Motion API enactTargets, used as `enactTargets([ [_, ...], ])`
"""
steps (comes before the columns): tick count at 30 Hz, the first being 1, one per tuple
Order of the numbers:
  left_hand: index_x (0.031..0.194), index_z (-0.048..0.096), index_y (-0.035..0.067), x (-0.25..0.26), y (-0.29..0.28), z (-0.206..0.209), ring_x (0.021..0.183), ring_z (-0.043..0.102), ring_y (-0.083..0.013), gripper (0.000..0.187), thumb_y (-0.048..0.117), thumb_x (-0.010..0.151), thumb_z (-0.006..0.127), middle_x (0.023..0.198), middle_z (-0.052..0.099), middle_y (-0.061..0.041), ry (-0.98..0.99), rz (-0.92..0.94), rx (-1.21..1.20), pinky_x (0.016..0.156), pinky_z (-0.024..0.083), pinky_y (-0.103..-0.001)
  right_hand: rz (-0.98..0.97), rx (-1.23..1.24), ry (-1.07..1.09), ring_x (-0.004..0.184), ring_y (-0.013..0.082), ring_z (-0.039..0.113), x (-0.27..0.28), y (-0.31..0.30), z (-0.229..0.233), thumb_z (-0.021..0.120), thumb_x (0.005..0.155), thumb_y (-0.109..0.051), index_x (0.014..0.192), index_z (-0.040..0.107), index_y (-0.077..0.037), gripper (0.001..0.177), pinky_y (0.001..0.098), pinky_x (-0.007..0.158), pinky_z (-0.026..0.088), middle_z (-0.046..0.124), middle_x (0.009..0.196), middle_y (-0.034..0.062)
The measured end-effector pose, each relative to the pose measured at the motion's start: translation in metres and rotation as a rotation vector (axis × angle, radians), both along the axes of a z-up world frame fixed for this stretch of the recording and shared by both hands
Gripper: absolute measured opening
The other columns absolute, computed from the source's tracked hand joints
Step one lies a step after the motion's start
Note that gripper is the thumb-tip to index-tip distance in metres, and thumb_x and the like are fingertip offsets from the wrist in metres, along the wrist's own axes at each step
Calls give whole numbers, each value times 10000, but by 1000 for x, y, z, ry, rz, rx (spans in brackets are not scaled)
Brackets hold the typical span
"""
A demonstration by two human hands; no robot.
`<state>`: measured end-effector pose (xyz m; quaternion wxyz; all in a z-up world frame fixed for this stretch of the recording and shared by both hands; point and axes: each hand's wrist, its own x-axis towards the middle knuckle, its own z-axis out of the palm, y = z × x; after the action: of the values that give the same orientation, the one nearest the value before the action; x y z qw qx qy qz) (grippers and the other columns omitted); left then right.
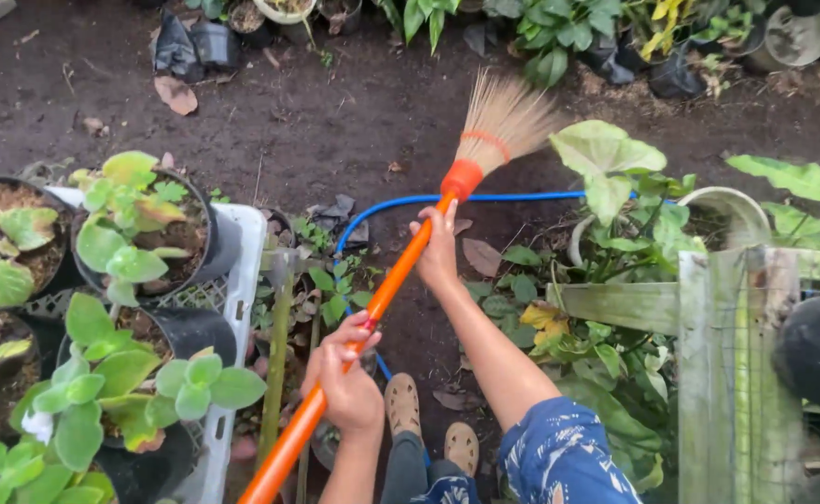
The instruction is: Cleaning a garden area by moving planks, sweeping debris, and collecting trash into a plastic bag.
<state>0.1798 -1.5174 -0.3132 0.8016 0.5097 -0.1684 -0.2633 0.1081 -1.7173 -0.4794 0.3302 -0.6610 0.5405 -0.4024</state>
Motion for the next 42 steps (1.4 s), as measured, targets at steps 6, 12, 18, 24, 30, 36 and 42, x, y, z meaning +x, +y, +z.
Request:
enactTargets([
  [6, 966, 616, -12, -19, -4, -75, 1221, 617, -362, 222, 120, 1002, 442, 1282, 639, -232, 223, -79, 135, 995, 573, -477, 187, 230, 208, 1251, 522, 547, -3, 12, -8, 710, 932, -121, 1203, 551, -93, 316, 453, 980, 507, 149, 1648, 385],
  [12, 870, 593, 4, -3, 65, -149, 1244, 646, -354, 257, 161, 1038, 479, 1276, 676, -241, 444, 76, 235, 1017, 560, -504, 407, 104, 315, 1214, 573, 515, -10, 79, -38, 813, 835, -113, 1230, 573, -39, 468, 506, 979, 483, 182, 1544, 417],
  [18, 904, 603, 11, 38, 107, -104, 1280, 620, -386, 321, 252, 1068, 471, 1259, 663, -273, 468, 38, 63, 1035, 524, -536, 363, 322, 448, 1195, 498, 572, 0, 73, -22, 625, 855, 35, 1304, 558, -72, 466, 472, 1038, 490, 259, 1631, 355],
  [24, 1070, 667, -11, 33, 134, -132, 1275, 591, -412, 315, 250, 1006, 502, 1289, 627, -260, 703, 12, 148, 1122, 454, -502, 475, 165, 683, 1462, 514, 321, 11, 104, -35, 658, 820, 54, 1093, 631, -53, 294, 488, 1141, 391, 369, 1568, 261],
  [30, 1124, 656, -27, 30, 91, -107, 1347, 556, -350, 309, 230, 1005, 534, 1368, 621, -220, 636, -50, -44, 1178, 433, -477, 123, -85, 387, 1458, 506, 339, 18, 85, -19, 669, 861, 21, 1063, 644, -31, 210, 501, 1146, 392, 401, 1560, 319],
  [36, 1154, 659, 24, 1, 62, -175, 1304, 592, -385, 353, 331, 1001, 574, 1292, 645, -217, 1066, -48, 7, 1125, 448, -439, 528, 237, 649, 1102, 490, 631, -27, 77, 38, 737, 816, -140, 1247, 617, -96, 450, 515, 943, 521, 361, 1517, 348],
  [42, 1295, 567, 49, -39, 43, -182, 1278, 608, -304, 421, 368, 1020, 566, 1325, 631, -167, 982, -20, 122, 1132, 451, -421, 707, 134, 565, 991, 477, 686, -38, 132, 38, 681, 810, -75, 1278, 628, -109, 473, 511, 852, 556, 383, 1545, 330],
])
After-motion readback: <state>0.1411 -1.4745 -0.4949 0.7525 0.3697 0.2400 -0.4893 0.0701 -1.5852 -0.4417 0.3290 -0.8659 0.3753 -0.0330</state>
